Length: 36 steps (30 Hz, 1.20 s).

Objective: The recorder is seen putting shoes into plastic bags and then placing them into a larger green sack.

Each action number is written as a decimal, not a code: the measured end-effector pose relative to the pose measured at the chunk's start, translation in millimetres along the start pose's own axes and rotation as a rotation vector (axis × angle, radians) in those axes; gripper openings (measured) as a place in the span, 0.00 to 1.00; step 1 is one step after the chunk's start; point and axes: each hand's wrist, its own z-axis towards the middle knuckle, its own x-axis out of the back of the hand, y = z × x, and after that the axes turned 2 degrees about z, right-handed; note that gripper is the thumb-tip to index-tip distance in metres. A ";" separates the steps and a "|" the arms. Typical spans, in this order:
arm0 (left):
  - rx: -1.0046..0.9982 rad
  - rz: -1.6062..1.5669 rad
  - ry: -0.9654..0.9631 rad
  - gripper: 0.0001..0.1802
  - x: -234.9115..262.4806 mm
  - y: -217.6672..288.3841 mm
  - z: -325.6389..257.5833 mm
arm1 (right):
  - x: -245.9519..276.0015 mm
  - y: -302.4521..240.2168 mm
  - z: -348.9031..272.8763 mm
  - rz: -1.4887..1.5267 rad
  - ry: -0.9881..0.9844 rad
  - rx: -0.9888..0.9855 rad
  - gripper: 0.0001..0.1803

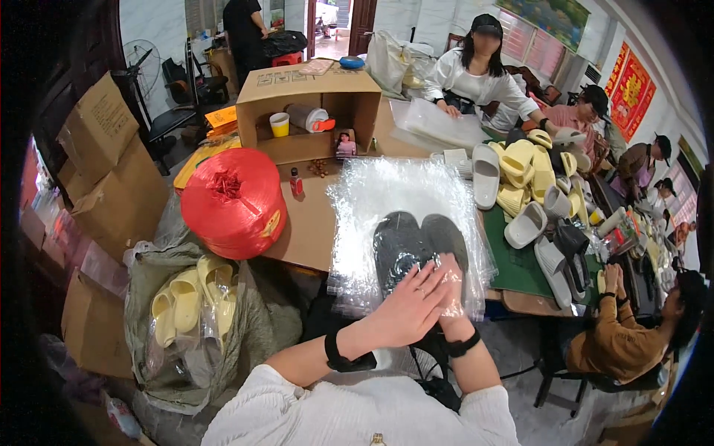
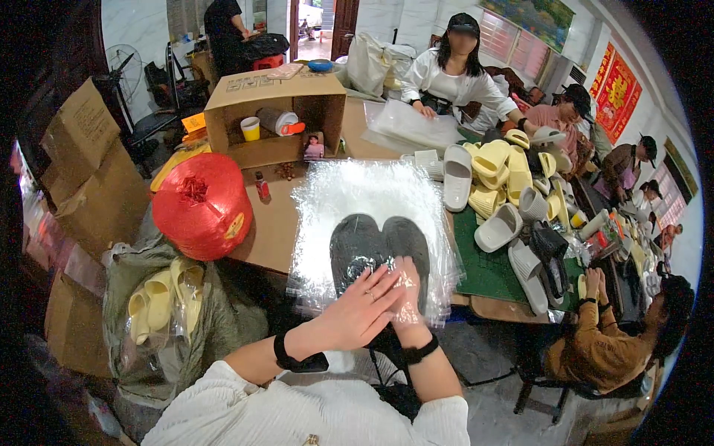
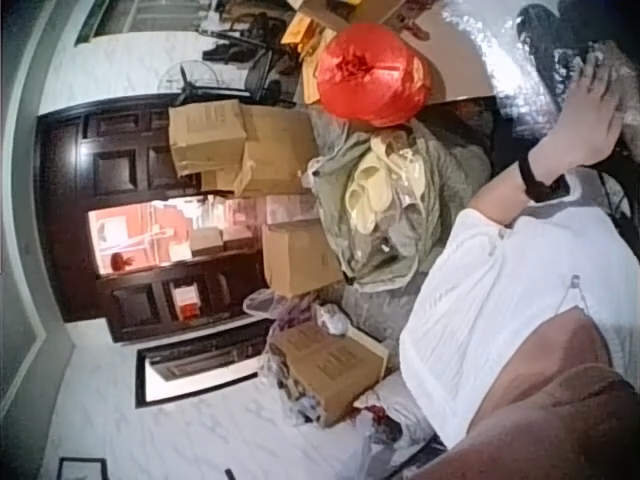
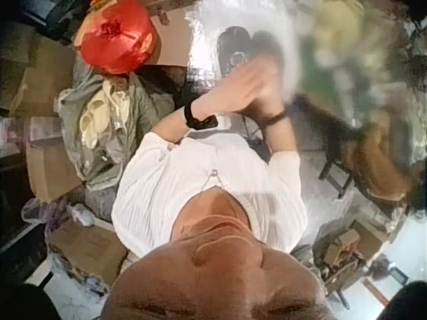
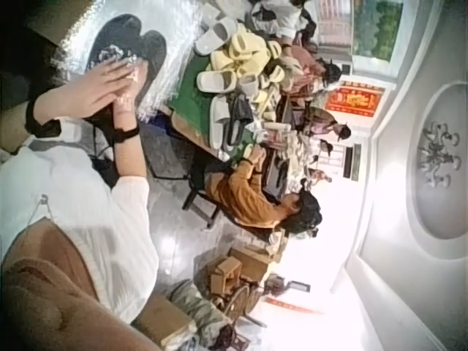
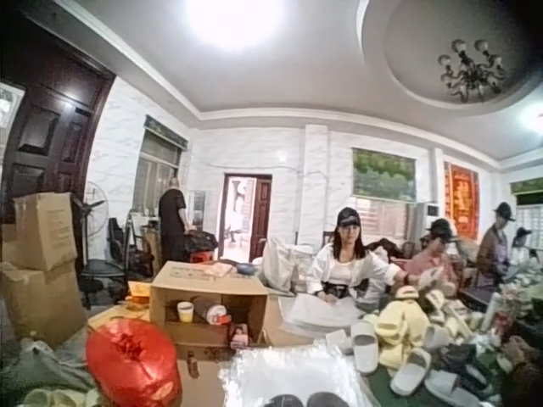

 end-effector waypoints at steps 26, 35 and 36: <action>0.917 -0.181 0.109 0.40 19.8 -67.6 -56.3 | 154.0 -33.4 -92.6 0.989 -0.036 -0.162 0.07; 0.811 -0.369 0.074 0.41 -16.1 -70.0 -65.9 | 67.6 26.1 -60.4 0.287 0.031 -0.332 0.30; 0.831 -0.454 0.087 0.34 -20.7 -74.8 -69.3 | 67.1 31.0 -60.8 0.289 0.032 -0.335 0.30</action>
